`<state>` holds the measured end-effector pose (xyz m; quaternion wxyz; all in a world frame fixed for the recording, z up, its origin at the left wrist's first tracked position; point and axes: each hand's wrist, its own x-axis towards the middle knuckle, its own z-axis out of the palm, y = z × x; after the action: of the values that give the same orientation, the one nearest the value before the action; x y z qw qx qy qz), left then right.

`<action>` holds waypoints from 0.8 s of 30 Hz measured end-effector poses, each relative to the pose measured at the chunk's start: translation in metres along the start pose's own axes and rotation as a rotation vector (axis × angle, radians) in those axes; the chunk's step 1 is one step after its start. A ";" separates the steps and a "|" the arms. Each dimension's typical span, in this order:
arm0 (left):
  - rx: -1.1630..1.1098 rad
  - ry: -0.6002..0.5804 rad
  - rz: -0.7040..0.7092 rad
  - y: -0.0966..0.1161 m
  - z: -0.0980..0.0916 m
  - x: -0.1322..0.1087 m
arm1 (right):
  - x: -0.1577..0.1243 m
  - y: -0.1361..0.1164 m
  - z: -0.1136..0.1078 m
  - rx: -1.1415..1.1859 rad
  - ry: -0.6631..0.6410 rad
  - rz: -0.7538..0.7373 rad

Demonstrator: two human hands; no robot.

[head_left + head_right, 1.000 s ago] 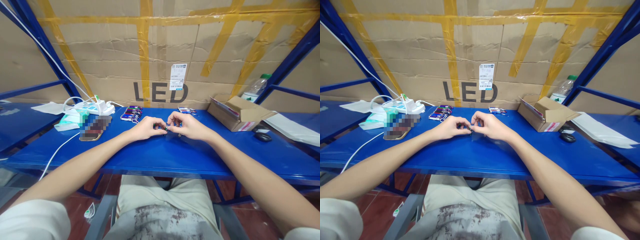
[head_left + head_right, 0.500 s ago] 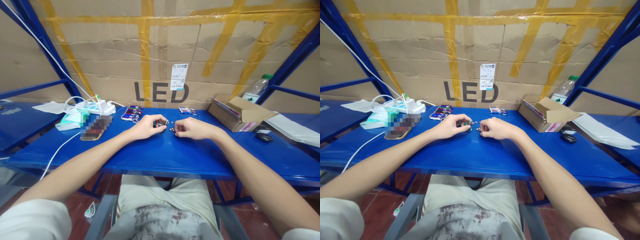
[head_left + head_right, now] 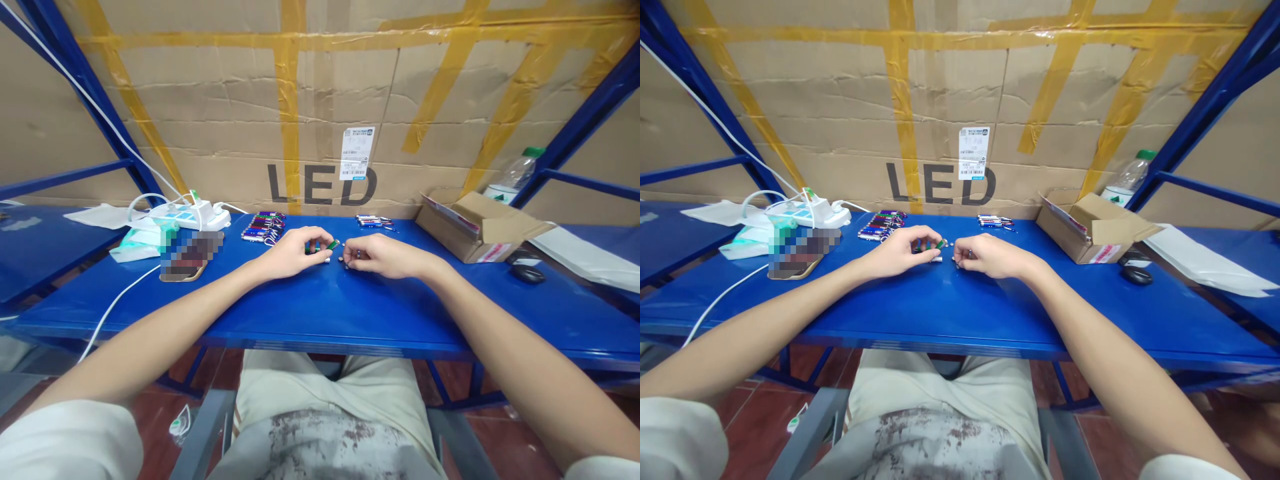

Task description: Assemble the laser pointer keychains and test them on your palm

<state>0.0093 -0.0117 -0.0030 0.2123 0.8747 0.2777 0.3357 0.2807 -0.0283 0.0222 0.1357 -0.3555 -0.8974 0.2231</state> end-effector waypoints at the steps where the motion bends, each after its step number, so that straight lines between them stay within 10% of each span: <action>1: 0.000 -0.006 -0.008 0.000 0.000 0.000 | 0.000 0.000 0.000 -0.014 0.056 0.006; 7: -0.025 -0.011 -0.035 0.001 -0.001 -0.001 | 0.002 -0.007 0.003 0.046 0.411 0.001; 24: -0.013 -0.042 -0.051 -0.001 -0.002 0.000 | 0.005 -0.010 0.013 0.180 0.374 -0.020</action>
<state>0.0076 -0.0105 -0.0025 0.2323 0.8728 0.2932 0.3134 0.2664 -0.0352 0.0161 0.3334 -0.3681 -0.8366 0.2310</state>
